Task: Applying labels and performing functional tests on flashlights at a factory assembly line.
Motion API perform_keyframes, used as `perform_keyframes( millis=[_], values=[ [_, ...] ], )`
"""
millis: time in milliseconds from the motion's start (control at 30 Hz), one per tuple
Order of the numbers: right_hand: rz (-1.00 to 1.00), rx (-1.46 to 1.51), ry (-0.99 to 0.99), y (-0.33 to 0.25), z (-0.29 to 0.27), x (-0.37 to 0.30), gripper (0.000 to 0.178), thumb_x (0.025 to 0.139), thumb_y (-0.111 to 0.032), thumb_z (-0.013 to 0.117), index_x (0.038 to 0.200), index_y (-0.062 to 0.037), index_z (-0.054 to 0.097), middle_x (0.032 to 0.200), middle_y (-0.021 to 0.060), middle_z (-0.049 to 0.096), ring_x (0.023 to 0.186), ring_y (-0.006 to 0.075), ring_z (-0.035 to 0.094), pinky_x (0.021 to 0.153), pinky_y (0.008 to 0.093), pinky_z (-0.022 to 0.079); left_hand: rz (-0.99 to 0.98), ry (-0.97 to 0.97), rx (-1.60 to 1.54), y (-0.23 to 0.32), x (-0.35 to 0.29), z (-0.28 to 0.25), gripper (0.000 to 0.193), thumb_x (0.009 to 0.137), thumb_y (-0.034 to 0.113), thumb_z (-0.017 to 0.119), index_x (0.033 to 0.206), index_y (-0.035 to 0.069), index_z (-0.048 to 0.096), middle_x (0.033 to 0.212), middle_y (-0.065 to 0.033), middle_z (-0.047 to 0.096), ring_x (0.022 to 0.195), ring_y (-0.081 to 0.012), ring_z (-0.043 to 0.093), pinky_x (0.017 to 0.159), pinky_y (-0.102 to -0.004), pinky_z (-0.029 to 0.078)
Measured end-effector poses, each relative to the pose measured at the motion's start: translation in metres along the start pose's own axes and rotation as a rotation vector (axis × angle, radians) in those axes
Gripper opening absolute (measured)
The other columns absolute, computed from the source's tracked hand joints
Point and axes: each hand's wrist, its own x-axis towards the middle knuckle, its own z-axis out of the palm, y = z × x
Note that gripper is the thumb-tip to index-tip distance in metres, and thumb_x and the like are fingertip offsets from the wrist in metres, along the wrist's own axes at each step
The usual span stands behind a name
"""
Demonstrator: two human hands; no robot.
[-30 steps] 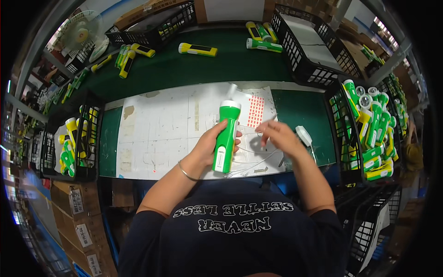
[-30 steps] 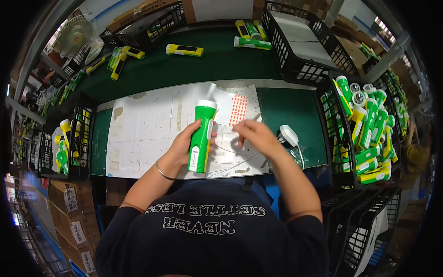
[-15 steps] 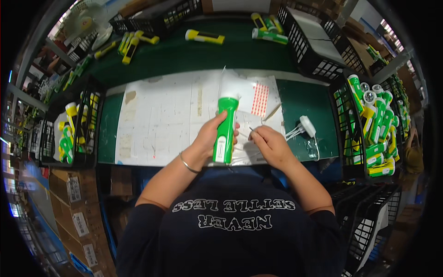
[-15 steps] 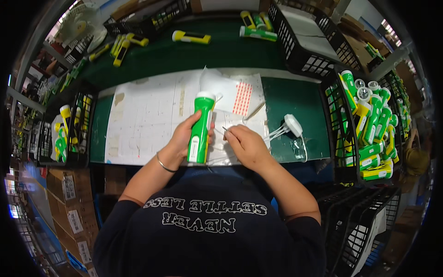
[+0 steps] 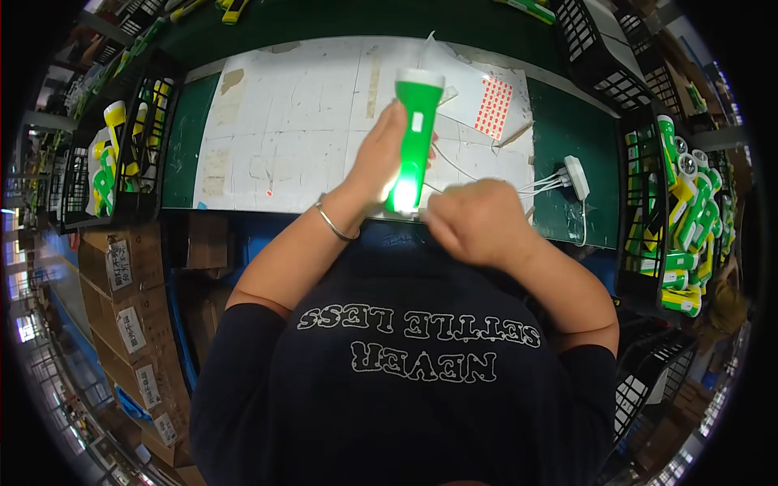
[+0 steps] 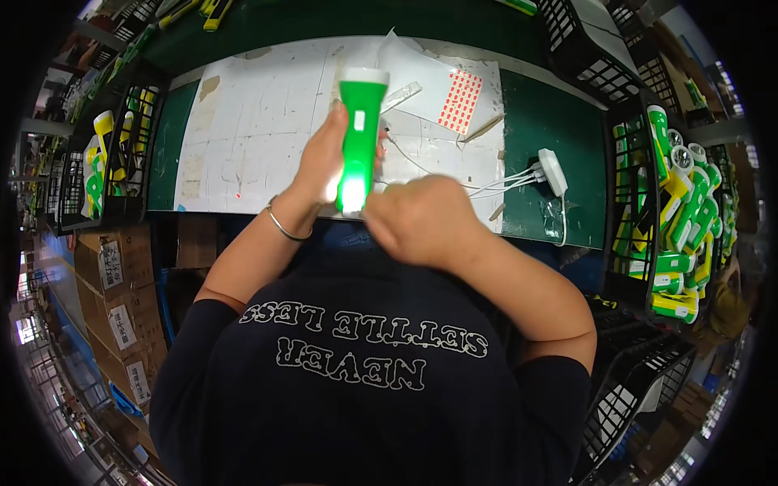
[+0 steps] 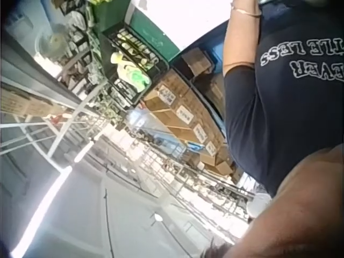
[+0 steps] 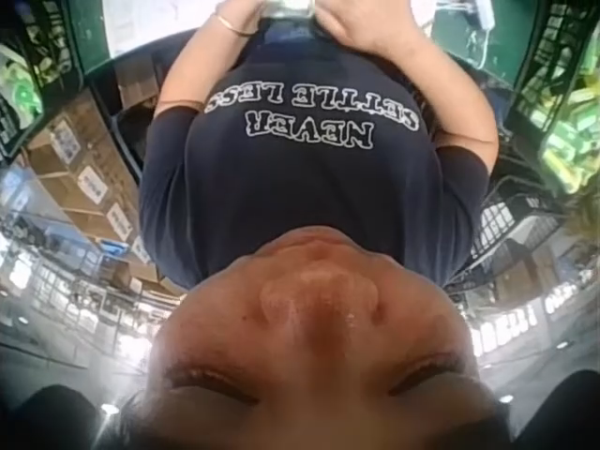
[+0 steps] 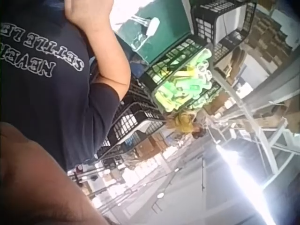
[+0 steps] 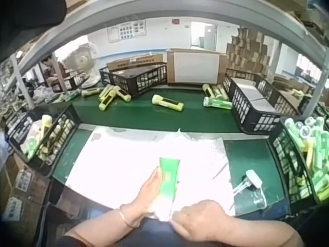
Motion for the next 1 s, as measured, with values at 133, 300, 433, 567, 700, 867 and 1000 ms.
perform_keyframes(
  millis=[133,300,433,567,700,867,1000],
  values=[
    [-0.13,0.179,-0.145,-0.018,0.01,-0.009,0.022,0.074,-0.027,0.066,0.066,-0.0129,0.052,0.054,0.0051,0.048,0.046,0.0254,0.052,0.043,0.0371,0.04,0.007,0.016,-0.092,0.018,0.001,-0.008,0.055,0.096,0.051,0.023,0.109,0.005,0.05,0.087,-0.0106,0.058,0.073,-0.0165,0.058,0.066,-0.0305,0.051],
    [0.311,0.238,0.268,-0.004,0.017,0.018,0.035,0.072,-0.022,0.075,0.06,-0.0082,0.045,0.051,0.0045,0.044,0.043,0.0196,0.045,0.042,0.0314,0.036,-0.002,-0.07,-0.234,0.011,-0.005,-0.002,0.053,0.095,0.052,0.029,0.108,0.004,0.05,0.09,-0.0091,0.057,0.077,-0.0147,0.057,0.069,-0.0285,0.05],
    [0.471,0.455,0.256,0.017,0.024,0.014,0.04,0.074,-0.023,0.072,0.059,-0.0047,0.04,0.056,0.0065,0.043,0.048,0.0229,0.041,0.046,0.034,0.035,0.016,-0.099,-0.05,0.008,-0.012,-0.002,0.036,0.093,0.026,0.05,0.12,0.003,0.041,0.096,-0.0086,0.057,0.082,-0.0134,0.057,0.07,-0.0265,0.049],
    [0.625,0.795,0.311,0.043,0.022,0.003,0.039,0.082,-0.015,0.066,0.057,-0.0052,0.038,0.056,-0.0032,0.036,0.055,0.0053,0.032,0.047,0.025,0.027,-0.05,-0.104,0.097,0.007,-0.017,-0.008,0.042,0.09,0.023,0.057,0.122,0.002,0.039,0.091,-0.0074,0.057,0.074,-0.0109,0.056,0.065,-0.0257,0.048],
    [0.696,0.908,0.289,0.06,0.009,0.004,0.021,0.081,-0.018,0.067,0.076,-0.005,0.052,0.066,-0.0044,0.045,0.058,0.0025,0.036,0.051,0.0189,0.029,-0.084,-0.184,0.368,0.013,-0.023,-0.013,0.046,0.088,0.025,0.058,0.123,0.0,0.04,0.088,-0.0105,0.059,0.077,-0.0151,0.059,0.068,-0.0298,0.049],
    [0.648,0.811,-0.165,0.056,-0.021,0.016,0.057,0.067,-0.029,0.078,0.117,-0.0122,0.054,0.089,0.0012,0.054,0.077,0.0099,0.05,0.066,0.0204,0.04,0.391,-0.272,1.073,0.026,-0.034,-0.015,0.049,0.08,0.024,0.062,0.121,0.005,0.045,0.093,-0.019,0.06,0.088,-0.0347,0.06,0.076,-0.0392,0.048],
    [0.602,0.922,-0.097,0.061,-0.024,0.005,0.059,0.064,-0.025,0.08,0.116,-0.0128,0.054,0.094,0.0014,0.052,0.067,0.0066,0.044,0.06,0.0183,0.037,0.224,-0.328,1.409,0.057,-0.042,-0.034,0.035,0.074,0.017,0.063,0.107,0.008,0.055,0.095,-0.0126,0.061,0.086,-0.0309,0.06,0.074,-0.0388,0.049]
  ],
)
